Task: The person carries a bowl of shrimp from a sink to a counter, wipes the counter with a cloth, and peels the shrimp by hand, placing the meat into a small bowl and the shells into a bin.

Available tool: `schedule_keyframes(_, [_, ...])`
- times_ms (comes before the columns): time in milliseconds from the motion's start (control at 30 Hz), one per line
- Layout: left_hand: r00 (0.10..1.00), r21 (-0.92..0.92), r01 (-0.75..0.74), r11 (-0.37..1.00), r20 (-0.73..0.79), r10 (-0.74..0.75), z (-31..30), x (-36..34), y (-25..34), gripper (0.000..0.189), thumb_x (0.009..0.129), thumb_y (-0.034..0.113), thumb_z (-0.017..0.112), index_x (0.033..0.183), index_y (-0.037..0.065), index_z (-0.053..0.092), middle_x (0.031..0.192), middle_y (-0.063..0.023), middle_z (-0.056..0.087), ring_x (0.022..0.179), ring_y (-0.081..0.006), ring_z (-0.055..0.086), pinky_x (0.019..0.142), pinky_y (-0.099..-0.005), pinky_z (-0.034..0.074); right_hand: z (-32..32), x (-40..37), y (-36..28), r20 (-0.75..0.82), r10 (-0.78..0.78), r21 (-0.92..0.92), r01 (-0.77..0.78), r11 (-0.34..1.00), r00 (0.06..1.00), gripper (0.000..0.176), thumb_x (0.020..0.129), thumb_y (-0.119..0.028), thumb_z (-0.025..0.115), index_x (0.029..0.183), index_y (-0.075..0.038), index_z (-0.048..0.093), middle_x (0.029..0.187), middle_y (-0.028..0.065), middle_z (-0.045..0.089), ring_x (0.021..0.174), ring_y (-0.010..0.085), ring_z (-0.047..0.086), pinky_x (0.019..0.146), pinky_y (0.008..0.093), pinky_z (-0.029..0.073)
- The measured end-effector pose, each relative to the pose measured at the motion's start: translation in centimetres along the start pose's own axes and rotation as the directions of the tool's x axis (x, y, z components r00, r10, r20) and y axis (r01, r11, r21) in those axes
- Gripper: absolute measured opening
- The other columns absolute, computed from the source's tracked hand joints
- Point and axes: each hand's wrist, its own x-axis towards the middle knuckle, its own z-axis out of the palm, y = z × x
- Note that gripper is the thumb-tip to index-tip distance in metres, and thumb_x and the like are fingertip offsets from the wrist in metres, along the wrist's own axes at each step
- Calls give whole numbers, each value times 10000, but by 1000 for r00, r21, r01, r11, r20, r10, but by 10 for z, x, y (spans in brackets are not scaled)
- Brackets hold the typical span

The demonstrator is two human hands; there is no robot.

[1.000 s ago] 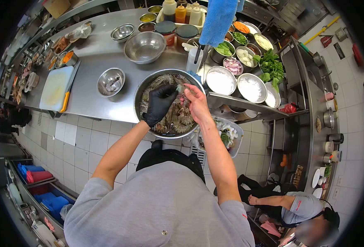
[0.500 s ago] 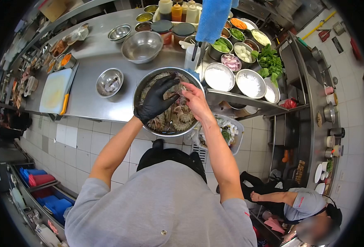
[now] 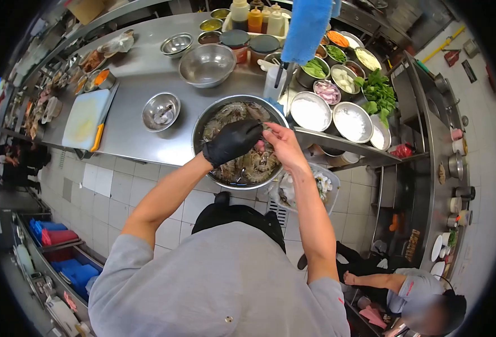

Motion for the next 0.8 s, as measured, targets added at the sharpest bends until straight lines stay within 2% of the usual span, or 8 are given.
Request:
schedule_keyframes(100, [999, -45, 19, 999, 44, -17, 5, -1, 2, 214, 791, 75, 640, 999, 27, 627, 976, -129, 649, 861, -307, 663, 707, -385, 557, -2, -3, 2, -69, 79, 46, -76, 996, 995, 353, 1020, -84, 514, 1341, 64, 501, 902, 69, 658, 730, 119, 608, 656, 255, 518])
schedule_keyframes(200, [1000, -22, -22, 1000, 12, 22, 11, -3, 0, 234, 782, 76, 647, 1010, 29, 623, 1002, -127, 654, 890, -305, 664, 720, -384, 558, -6, -5, 4, -35, 74, 39, -72, 997, 997, 373, 1023, -96, 514, 1358, 63, 481, 905, 71, 653, 728, 123, 610, 659, 255, 523])
schedule_keyframes(333, [999, -25, 9, 1000, -36, -10, 17, -4, 0, 250, 780, 83, 652, 1022, 32, 609, 980, -129, 653, 874, -315, 661, 706, -395, 555, -9, -4, 0, 15, 54, -23, -54, 998, 998, 367, 1023, -80, 508, 1354, 77, 476, 936, 73, 652, 721, 120, 601, 654, 252, 515])
schedule_keyframes(433, [995, -32, 98, 995, 0, -98, 19, -5, 3, 261, 770, 96, 663, 1016, 37, 601, 926, -129, 645, 830, -322, 653, 678, -406, 545, -8, -2, -2, 23, 22, -34, -21, 999, 999, 344, 1025, -72, 498, 1333, 83, 490, 907, 68, 655, 709, 114, 589, 646, 253, 510])
schedule_keyframes(533, [982, -55, 171, 984, -66, -175, 27, -9, 2, 215, 802, 103, 664, 998, 38, 604, 879, -140, 635, 777, -341, 643, 661, -423, 531, -10, 4, 6, 22, -4, -104, 6, 995, 1000, 329, 1026, -67, 493, 1319, 83, 500, 891, 65, 656, 700, 110, 582, 638, 252, 505])
schedule_keyframes(633, [895, -180, 430, 885, -47, -445, 29, -12, 5, 150, 852, 100, 644, 974, 21, 606, 864, -161, 635, 758, -366, 643, 671, -438, 523, -9, 7, 16, 30, 2, -145, 3, 989, 1000, 314, 1027, -69, 491, 1303, 79, 516, 895, 66, 656, 698, 110, 582, 636, 251, 504])
schedule_keyframes(733, [842, -275, 528, 804, 44, -538, 29, -16, 4, 172, 884, 114, 641, 1014, 2, 637, 914, -191, 659, 808, -374, 663, 697, -429, 524, -9, 9, 18, 20, 39, -133, -36, 990, 999, 316, 1026, -77, 496, 1302, 73, 528, 899, 64, 656, 699, 110, 582, 640, 249, 505])
schedule_keyframes(800, [865, -340, 482, 807, 36, -501, 27, -19, 1, 209, 876, 115, 653, 1049, -3, 656, 937, -202, 673, 839, -370, 676, 716, -411, 529, -10, 7, 17, 21, 104, -84, -102, 991, 994, 325, 1024, -82, 501, 1309, 72, 527, 904, 62, 657, 706, 109, 583, 642, 249, 505])
